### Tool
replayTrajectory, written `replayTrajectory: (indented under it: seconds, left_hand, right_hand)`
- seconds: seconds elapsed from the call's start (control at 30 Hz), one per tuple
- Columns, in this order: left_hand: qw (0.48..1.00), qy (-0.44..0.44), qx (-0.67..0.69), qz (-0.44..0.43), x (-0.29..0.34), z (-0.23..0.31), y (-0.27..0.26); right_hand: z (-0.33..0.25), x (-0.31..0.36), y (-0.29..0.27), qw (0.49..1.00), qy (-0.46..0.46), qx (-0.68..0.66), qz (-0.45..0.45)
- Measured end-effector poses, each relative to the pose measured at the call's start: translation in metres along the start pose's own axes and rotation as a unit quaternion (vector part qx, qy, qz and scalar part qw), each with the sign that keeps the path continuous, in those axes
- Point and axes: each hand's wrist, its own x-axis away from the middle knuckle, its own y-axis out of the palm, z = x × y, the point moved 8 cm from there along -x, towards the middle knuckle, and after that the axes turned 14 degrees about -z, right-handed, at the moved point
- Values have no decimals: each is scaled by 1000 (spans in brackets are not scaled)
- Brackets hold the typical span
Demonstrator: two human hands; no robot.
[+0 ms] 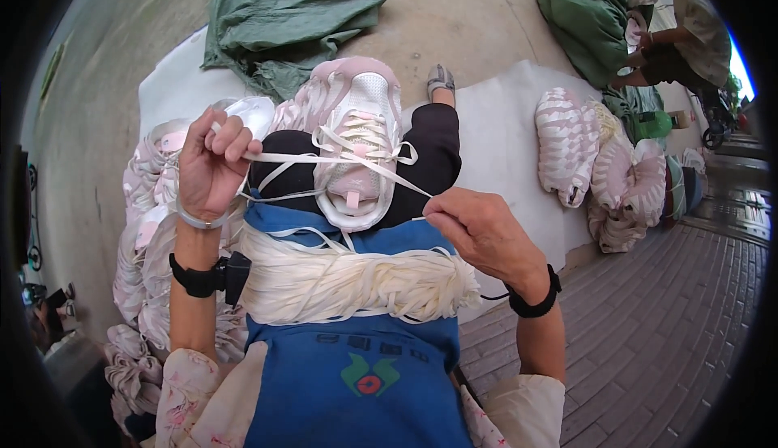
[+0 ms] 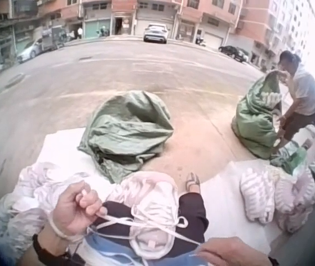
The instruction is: Insert and thread laces through the eyelets of pink and white sneakers.
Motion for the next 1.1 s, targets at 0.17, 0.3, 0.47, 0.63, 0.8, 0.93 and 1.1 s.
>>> replayTrajectory:
  seconds: [0.17, 0.3, 0.47, 0.63, 0.8, 0.93, 1.1]
  left_hand:
    - [893, -151, -419, -60, -4, -15, 15]
    - [713, -192, -668, -97, 1, -31, 27]
    - [644, -134, -743, -120, -4, -39, 34]
    - [580, -175, -782, -147, -6, -44, 36]
    - [557, -135, -801, -174, -3, -50, 32]
    - [526, -77, -833, -156, -1, -51, 32]
    - [519, -66, -835, -171, -2, -51, 35]
  right_hand:
    - [31, -8, 17, 994, 29, 109, 10]
    - [39, -13, 16, 986, 47, 155, 48]
    - [40, -25, 10, 986, 3, 81, 144]
    - [43, -33, 21, 983, 2, 66, 173]
    - [46, -41, 26, 979, 16, 73, 191]
    - [49, -43, 27, 983, 5, 18, 182]
    - [46, -43, 26, 987, 22, -7, 157]
